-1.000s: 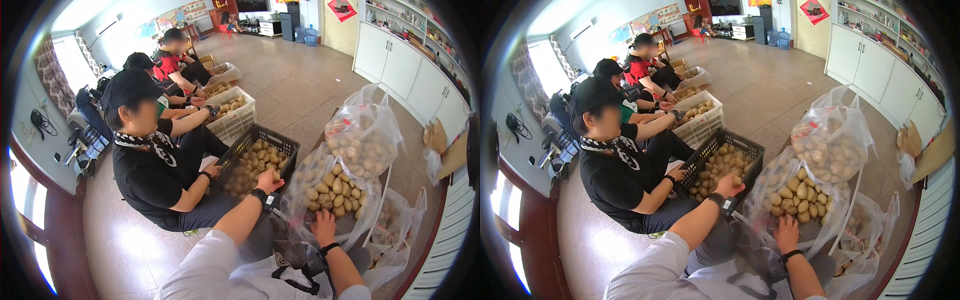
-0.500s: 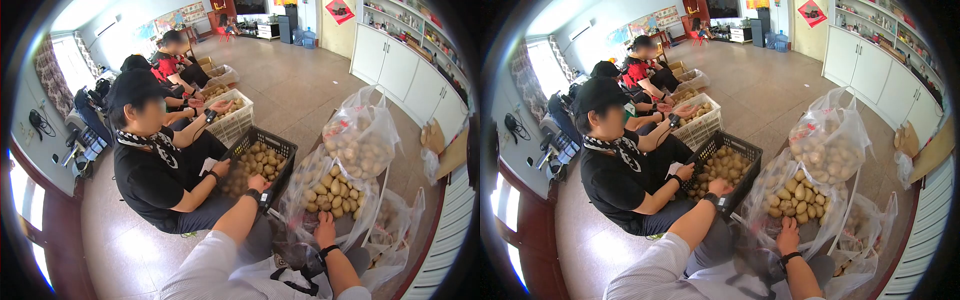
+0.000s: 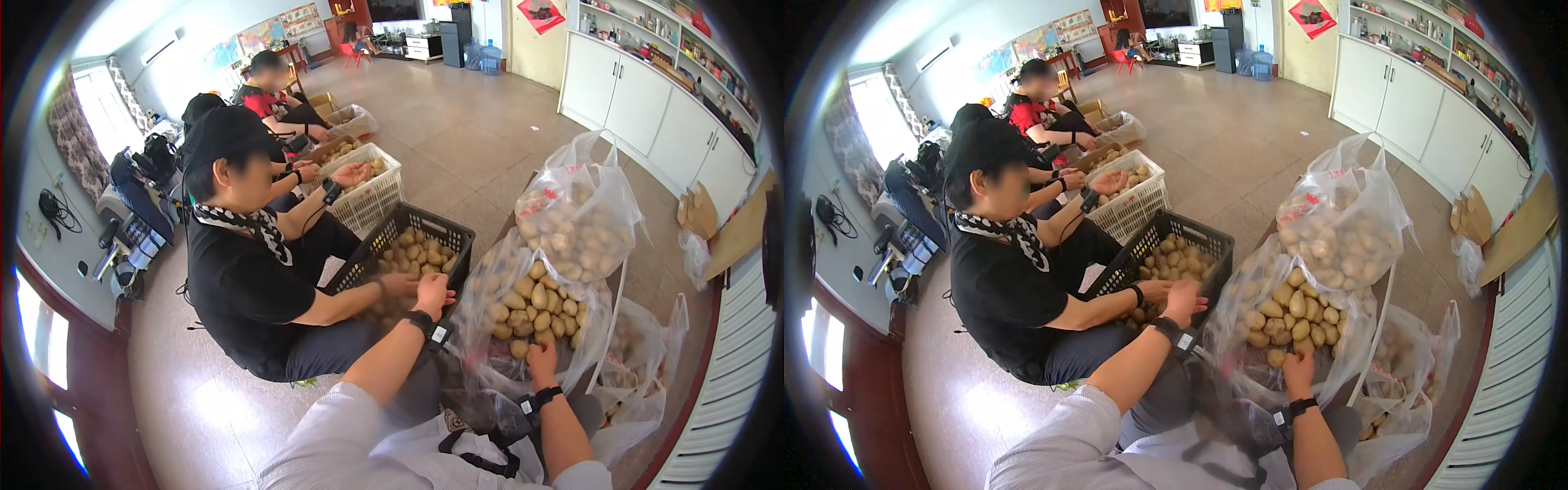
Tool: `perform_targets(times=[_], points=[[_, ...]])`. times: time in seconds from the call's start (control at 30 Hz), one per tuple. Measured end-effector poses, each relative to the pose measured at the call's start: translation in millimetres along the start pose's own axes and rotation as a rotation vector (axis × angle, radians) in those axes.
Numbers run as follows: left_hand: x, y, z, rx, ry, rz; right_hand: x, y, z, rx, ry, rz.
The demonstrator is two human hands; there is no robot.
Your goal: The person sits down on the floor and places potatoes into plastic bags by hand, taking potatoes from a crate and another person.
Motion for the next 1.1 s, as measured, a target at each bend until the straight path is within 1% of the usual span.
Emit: perform_targets(times=[0.03,0.07,0.1,0.17,0.2,0.27,0.3,0.37,0.4,0.47,0.53,0.6,0.67,0.7,0.73,0.77,0.8,0.87,0.9,0.97,1.03,1.1], points=[[7,-8,1,0.013,0.027,-0.092,-3,-11,-19,0.144,0.163,0.005],[12,-12,-2,0.006,0.024,-0.093,-5,-18,-28,0.290,0.324,0.011],[20,-16,-3,0.037,0.053,-0.151,-6,-16,-28,0.293,0.316,0.011],[32,-25,-6,0.072,0.075,-0.247,-3,-14,-22,0.347,0.477,-0.056],[35,-29,-6,0.068,0.073,-0.248,-2,-12,-20,0.350,0.473,-0.055],[46,-38,-8,0.045,0.150,-0.379,2,-11,-18,0.422,0.732,-0.137],[49,-43,-8,0.033,0.176,-0.455,2,-11,-18,0.424,0.731,-0.137],[54,-48,-10,0.019,0.210,-0.494,6,-11,-19,0.457,0.847,-0.208],[57,-50,-12,0.005,0.243,-0.533,8,-10,-18,0.458,0.847,-0.208],[59,-53,-16,-0.006,0.262,-0.559,18,-12,-29,0.495,0.975,-0.194],[60,-56,-16,-0.016,0.282,-0.584,22,-20,-50,0.495,0.986,-0.222],[62,-64,-14,-0.069,0.304,-0.636,26,-22,-63,0.497,0.996,-0.251],[62,-67,-18,-0.070,0.319,-0.637,35,-25,-77,0.395,0.899,-0.492],[63,-68,-18,-0.065,0.335,-0.640,37,-28,-80,0.394,0.900,-0.493],[64,-67,-19,-0.060,0.336,-0.638,40,-35,-97,0.325,0.836,-0.490],[66,-65,-20,-0.090,0.333,-0.661,45,-37,-109,0.250,0.773,-0.487],[66,-65,-23,-0.123,0.328,-0.684,52,-38,-113,0.242,0.774,-0.491],[66,-65,-21,-0.092,0.308,-0.716,64,-39,-122,0.036,0.783,-0.563],[67,-63,-19,-0.089,0.302,-0.711,66,-40,-124,-0.084,0.649,-0.520],[65,-56,-25,-0.092,0.295,-0.706,63,-45,-125,-0.080,0.642,-0.523],[61,-50,-25,-0.102,0.169,-0.768,63,-45,-123,-0.079,0.636,-0.528],[56,-52,-17,-0.119,0.115,-0.726,54,-38,-111,-0.397,0.024,-0.302]])
Point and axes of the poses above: each hand's wrist, its own y-axis towards the middle knuckle, its own x-axis out of the palm, z = x × y, the point moved 4 cm from there along y, towards the middle knuckle, and after that the axes turned 7 degrees about y, right-handed, at the moved point
